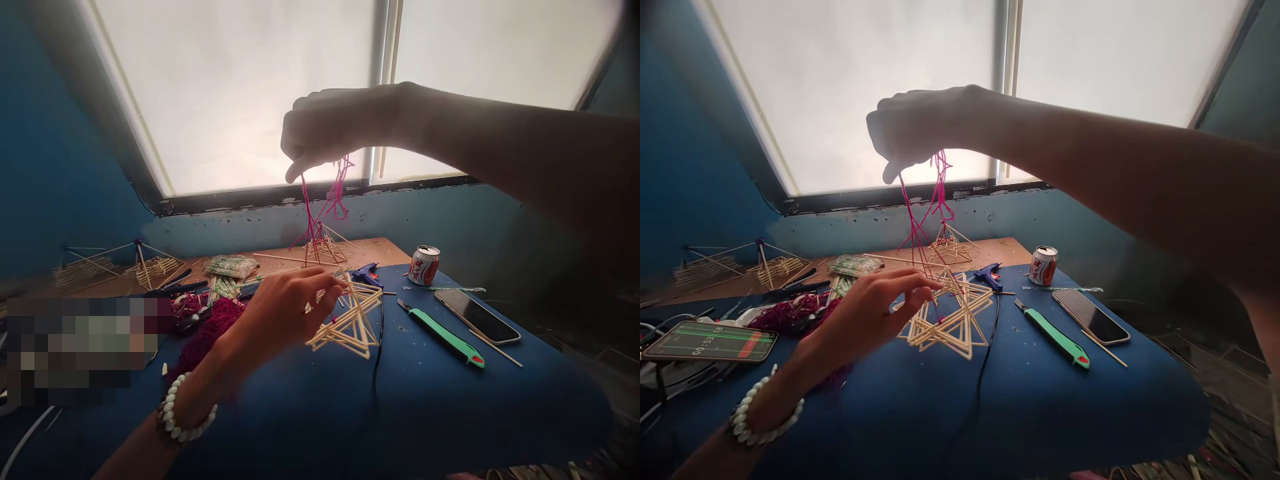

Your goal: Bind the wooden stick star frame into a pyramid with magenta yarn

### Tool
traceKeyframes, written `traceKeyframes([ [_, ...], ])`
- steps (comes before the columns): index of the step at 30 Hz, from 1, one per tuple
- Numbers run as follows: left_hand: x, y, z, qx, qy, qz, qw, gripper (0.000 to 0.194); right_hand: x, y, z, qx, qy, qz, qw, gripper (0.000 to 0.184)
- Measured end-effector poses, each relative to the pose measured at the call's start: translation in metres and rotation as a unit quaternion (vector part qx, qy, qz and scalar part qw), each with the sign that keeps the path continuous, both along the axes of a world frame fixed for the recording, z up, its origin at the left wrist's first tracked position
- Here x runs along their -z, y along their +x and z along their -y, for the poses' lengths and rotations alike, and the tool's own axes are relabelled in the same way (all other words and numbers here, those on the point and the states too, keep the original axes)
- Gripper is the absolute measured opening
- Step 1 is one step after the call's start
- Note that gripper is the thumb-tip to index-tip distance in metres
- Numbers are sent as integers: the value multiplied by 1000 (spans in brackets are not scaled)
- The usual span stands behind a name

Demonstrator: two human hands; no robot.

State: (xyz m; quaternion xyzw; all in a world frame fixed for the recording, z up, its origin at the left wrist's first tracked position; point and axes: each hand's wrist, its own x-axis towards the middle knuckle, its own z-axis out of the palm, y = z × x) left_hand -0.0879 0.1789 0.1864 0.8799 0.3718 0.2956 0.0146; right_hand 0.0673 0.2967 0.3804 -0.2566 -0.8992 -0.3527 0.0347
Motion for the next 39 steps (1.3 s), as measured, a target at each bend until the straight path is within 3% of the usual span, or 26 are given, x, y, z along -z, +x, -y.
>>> traceKeyframes([
  [3,-25,-15,4,-54,153,97,982,29,-3,3,4,4,16,2,1000,58],
  [5,-42,-44,-5,-103,219,220,945,26,-5,10,9,14,30,1,999,59],
  [7,-53,-78,-24,-136,271,359,883,29,-7,18,15,22,37,0,999,61],
  [8,-54,-94,-36,-162,256,386,871,31,-7,21,17,24,38,0,999,62],
  [11,-41,-116,-70,-165,53,374,911,29,-6,24,23,25,34,-2,999,61],
  [13,-26,-106,-85,-49,-107,283,952,26,-5,21,26,19,15,-1,1000,57],
  [16,-9,-68,-96,56,-163,201,964,34,-1,14,27,18,-24,-17,999,52],
  [19,-7,-31,-97,136,-191,178,956,39,2,11,23,6,-48,-44,998,51],
  [23,-7,-15,-95,196,-230,198,932,37,5,15,18,-26,-52,-66,996,51],
  [26,-3,-18,-94,201,-245,233,919,30,5,18,15,-32,-60,-73,995,52],
  [33,0,-47,-88,141,-223,269,926,19,9,26,-14,-15,-63,-94,993,54],
  [36,-3,-62,-90,86,-193,265,941,18,14,26,-24,-11,-74,-92,993,53],
  [39,-5,-69,-92,-10,-119,250,961,26,18,21,-27,-9,-68,-94,993,51],
])
